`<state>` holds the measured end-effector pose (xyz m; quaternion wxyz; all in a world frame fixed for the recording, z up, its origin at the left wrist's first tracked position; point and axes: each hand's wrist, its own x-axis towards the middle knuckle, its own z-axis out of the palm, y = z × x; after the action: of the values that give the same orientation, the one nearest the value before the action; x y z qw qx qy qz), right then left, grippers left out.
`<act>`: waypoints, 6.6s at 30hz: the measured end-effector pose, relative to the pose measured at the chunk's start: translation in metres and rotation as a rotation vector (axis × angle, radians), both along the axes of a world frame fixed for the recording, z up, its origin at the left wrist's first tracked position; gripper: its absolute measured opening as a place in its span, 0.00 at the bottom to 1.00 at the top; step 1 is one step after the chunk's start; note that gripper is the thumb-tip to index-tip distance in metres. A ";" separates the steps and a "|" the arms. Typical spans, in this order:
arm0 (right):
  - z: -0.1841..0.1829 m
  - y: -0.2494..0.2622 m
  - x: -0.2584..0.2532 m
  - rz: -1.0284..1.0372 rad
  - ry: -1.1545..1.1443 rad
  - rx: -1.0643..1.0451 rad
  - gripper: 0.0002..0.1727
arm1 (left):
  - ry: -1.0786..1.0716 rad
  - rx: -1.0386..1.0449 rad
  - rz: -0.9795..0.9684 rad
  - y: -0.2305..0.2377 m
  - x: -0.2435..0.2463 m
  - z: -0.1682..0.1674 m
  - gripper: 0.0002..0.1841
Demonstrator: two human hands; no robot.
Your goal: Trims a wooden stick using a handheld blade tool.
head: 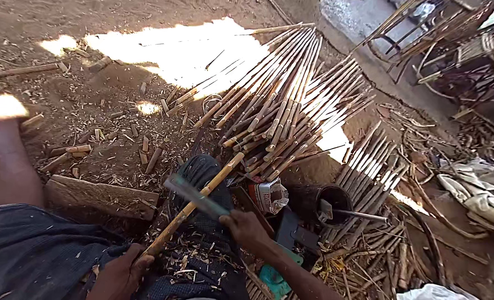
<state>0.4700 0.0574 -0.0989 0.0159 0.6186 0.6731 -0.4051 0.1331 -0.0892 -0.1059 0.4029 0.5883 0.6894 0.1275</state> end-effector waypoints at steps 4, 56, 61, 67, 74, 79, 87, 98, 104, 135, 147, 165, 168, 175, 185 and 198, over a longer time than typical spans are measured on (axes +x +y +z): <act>-0.005 0.016 0.018 -0.284 0.048 0.084 0.30 | -0.018 0.041 -0.051 0.003 0.002 -0.001 0.32; -0.002 0.015 0.011 -0.289 0.037 0.067 0.33 | 0.096 0.011 -0.080 0.019 -0.006 -0.006 0.46; 0.012 0.001 -0.005 0.022 -0.036 -0.079 0.32 | 0.255 0.079 -0.103 0.011 0.006 0.009 0.41; 0.014 0.002 -0.014 -0.032 0.025 -0.112 0.32 | 0.273 0.152 -0.083 0.011 0.024 0.020 0.34; 0.013 -0.009 -0.025 0.078 0.055 -0.129 0.32 | 0.175 0.010 -0.086 0.052 0.040 0.006 0.33; 0.026 0.016 0.040 -0.484 0.262 0.083 0.34 | 0.198 -0.069 -0.094 0.018 0.017 0.021 0.30; 0.008 0.016 0.036 -0.299 0.123 0.086 0.33 | 0.229 0.169 -0.005 -0.001 0.024 0.014 0.22; 0.014 0.022 0.036 -0.340 0.127 0.054 0.35 | 0.403 0.377 0.024 -0.010 0.038 -0.002 0.20; 0.011 0.015 0.036 -0.375 0.165 0.051 0.35 | 0.371 0.332 0.027 -0.009 0.036 -0.003 0.22; 0.000 0.016 0.032 -0.181 0.113 0.138 0.32 | -0.230 -0.294 -0.091 0.035 -0.017 -0.017 0.38; -0.009 0.021 0.038 -0.134 0.107 0.175 0.31 | -0.005 -0.185 -0.114 0.043 -0.004 -0.002 0.42; -0.012 0.026 0.039 -0.146 0.127 0.239 0.29 | -0.078 -0.351 -0.032 0.057 -0.013 -0.004 0.36; -0.010 0.038 0.042 -0.358 0.208 0.221 0.35 | -0.035 -0.296 -0.025 0.053 -0.007 -0.001 0.37; -0.007 0.046 0.038 -0.385 0.219 0.241 0.33 | -0.197 -0.290 -0.031 0.058 -0.019 -0.010 0.40; -0.015 0.031 0.029 -0.123 0.107 0.202 0.30 | -0.299 -0.444 0.045 0.073 -0.023 -0.001 0.36; -0.020 0.052 0.048 -0.415 0.225 0.281 0.30 | -0.510 -0.563 0.112 0.068 -0.027 0.001 0.34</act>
<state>0.5179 0.1093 -0.1191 -0.2282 0.6907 0.5789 -0.3685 0.1062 -0.0214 -0.1052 0.6997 0.3653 0.6062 0.0975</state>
